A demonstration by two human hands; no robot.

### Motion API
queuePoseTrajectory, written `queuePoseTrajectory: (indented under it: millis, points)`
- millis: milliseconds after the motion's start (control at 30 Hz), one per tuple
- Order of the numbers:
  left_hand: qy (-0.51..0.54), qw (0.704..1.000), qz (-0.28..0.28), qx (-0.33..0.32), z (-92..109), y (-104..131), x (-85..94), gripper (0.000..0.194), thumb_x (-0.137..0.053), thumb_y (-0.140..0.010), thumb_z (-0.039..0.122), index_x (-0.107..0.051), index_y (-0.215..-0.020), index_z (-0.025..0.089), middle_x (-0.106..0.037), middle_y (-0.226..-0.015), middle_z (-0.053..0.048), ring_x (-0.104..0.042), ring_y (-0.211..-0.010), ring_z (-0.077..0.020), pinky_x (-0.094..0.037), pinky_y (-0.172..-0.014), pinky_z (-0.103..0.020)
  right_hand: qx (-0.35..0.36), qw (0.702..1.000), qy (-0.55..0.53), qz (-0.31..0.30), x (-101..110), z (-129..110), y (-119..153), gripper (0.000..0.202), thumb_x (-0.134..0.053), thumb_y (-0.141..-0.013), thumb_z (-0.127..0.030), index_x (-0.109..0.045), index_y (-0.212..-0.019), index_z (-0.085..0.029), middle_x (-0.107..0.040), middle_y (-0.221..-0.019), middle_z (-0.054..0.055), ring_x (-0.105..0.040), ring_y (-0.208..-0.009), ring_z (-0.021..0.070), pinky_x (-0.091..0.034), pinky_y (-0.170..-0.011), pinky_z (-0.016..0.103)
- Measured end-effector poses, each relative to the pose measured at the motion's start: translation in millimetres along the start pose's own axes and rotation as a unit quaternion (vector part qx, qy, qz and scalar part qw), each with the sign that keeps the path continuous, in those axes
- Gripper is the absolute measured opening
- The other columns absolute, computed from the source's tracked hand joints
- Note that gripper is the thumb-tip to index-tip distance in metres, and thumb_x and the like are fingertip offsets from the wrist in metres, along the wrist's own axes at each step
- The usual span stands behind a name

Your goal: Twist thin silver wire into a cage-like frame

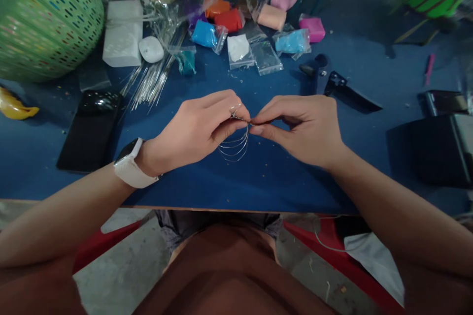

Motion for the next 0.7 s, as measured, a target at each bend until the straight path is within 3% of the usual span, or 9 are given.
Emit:
queuePoseTrajectory:
  millis: [200, 333, 533, 700]
  points:
    - [0.001, 1.000, 0.002, -0.021, 5.5, 0.6, 1.3, 0.022, -0.060, -0.119, 0.029, -0.079, -0.109, 0.025, -0.084, -0.110, -0.006, -0.079, -0.095, -0.0192, -0.059, -0.082, -0.032, -0.100, 0.986, -0.131, -0.040, -6.9, 12.3, -2.4, 0.025, -0.109, -0.087, -0.047, -0.092, -0.096, -0.031, -0.087, -0.085, -0.002, -0.077, -0.073, 0.0183, -0.067, -0.069, 0.035]
    - [-0.008, 1.000, 0.003, -0.001, 3.8, 0.5, 0.6, 0.020, -0.061, -0.119, 0.031, -0.077, -0.107, 0.026, -0.083, -0.107, -0.005, -0.079, -0.095, -0.0201, -0.058, -0.082, -0.033, -0.125, 0.980, -0.151, -0.039, -7.8, 13.8, -1.7, 0.028, -0.110, -0.084, -0.048, -0.092, -0.093, -0.030, -0.085, -0.082, -0.002, -0.076, -0.070, 0.0175, -0.066, -0.066, 0.034]
    - [0.036, 0.998, 0.011, 0.041, -0.9, -1.7, 0.6, 0.018, -0.067, -0.114, 0.031, -0.076, -0.099, 0.028, -0.079, -0.092, -0.003, -0.074, -0.083, -0.0193, -0.057, -0.079, -0.034, -0.076, 0.994, -0.077, 0.012, -3.1, 7.1, 2.1, 0.016, -0.107, -0.090, -0.036, -0.093, -0.098, -0.032, -0.088, -0.089, -0.004, -0.080, -0.077, 0.0175, -0.069, -0.075, 0.034]
    - [0.146, 0.984, 0.015, 0.102, -7.3, -0.9, -3.2, 0.015, -0.073, -0.110, 0.028, -0.076, -0.096, 0.026, -0.076, -0.083, 0.001, -0.069, -0.067, -0.0131, -0.054, -0.066, -0.030, 0.009, 0.997, 0.050, 0.049, 0.8, -7.9, 5.4, 0.009, -0.096, -0.099, -0.027, -0.092, -0.098, -0.035, -0.091, -0.095, -0.002, -0.083, -0.085, 0.0234, -0.070, -0.080, 0.042]
Point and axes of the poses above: each hand's wrist, its own y-axis away from the middle knuckle, its own x-axis out of the back of the hand, z = x × y, the point moved 7 cm from there along -y, towards the middle knuckle
